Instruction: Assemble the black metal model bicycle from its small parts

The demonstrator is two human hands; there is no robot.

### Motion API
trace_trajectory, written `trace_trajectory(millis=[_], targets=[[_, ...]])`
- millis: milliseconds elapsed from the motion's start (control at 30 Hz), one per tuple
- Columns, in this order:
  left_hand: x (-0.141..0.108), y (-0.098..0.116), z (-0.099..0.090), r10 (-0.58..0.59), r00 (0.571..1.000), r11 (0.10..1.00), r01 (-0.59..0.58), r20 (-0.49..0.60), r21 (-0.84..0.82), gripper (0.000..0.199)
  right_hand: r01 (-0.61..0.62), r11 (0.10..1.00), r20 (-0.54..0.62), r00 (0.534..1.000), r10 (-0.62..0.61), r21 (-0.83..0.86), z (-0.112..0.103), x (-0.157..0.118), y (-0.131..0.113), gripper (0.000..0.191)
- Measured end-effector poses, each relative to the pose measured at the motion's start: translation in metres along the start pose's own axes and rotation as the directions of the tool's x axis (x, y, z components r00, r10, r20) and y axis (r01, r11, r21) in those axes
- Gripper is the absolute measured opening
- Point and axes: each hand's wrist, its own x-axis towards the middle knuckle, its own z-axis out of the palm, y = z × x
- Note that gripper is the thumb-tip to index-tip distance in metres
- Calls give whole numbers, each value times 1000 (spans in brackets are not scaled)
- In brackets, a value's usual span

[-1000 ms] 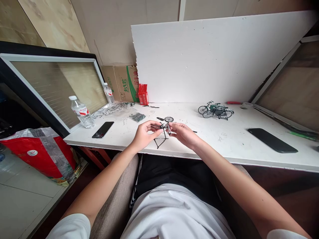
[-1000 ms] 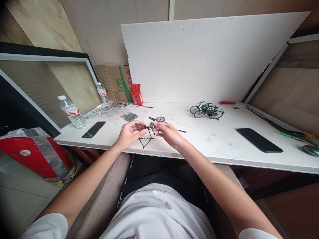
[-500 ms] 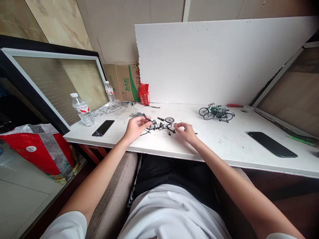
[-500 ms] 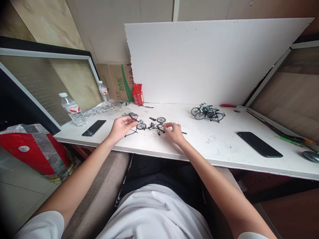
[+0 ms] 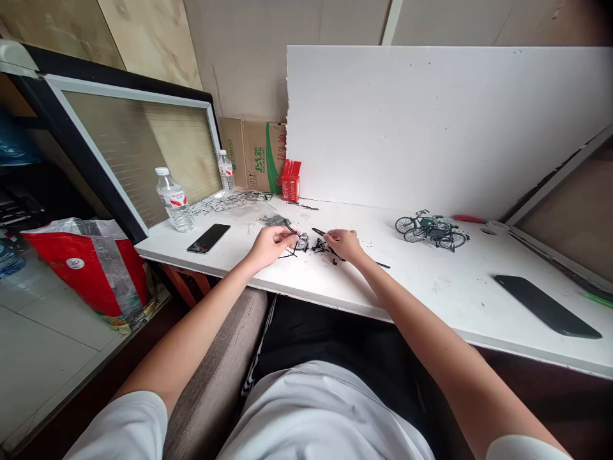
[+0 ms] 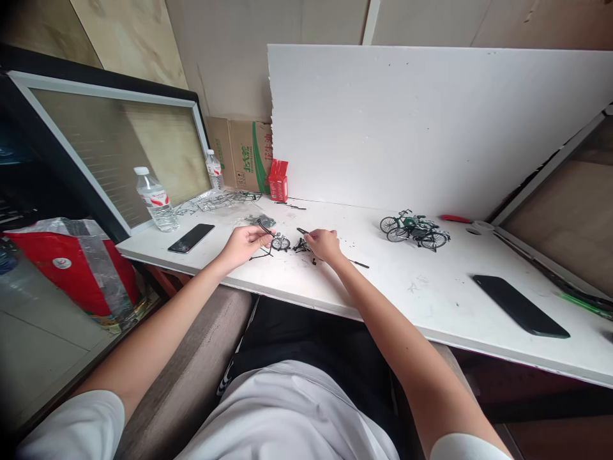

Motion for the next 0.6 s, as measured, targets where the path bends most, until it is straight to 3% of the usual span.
trace_trajectory(millis=[100, 267, 433, 600], targets=[[-1, -1, 0, 5, 1000, 1000, -5, 31, 10, 44, -73, 996, -6, 997, 73, -59, 10, 15, -13, 37], [-2, -2, 1, 22, 999, 1000, -23, 36, 7, 41, -67, 984, 54, 996, 77, -166, 22, 28, -22, 34], [-3, -3, 5, 59, 998, 998, -59, -24, -5, 40, -75, 986, 17, 997, 78, -150, 25, 37, -14, 16], [-4, -4, 8, 51, 998, 999, -51, -33, -12, 41, -79, 992, -8, 997, 79, -101, 18, 36, -11, 21]])
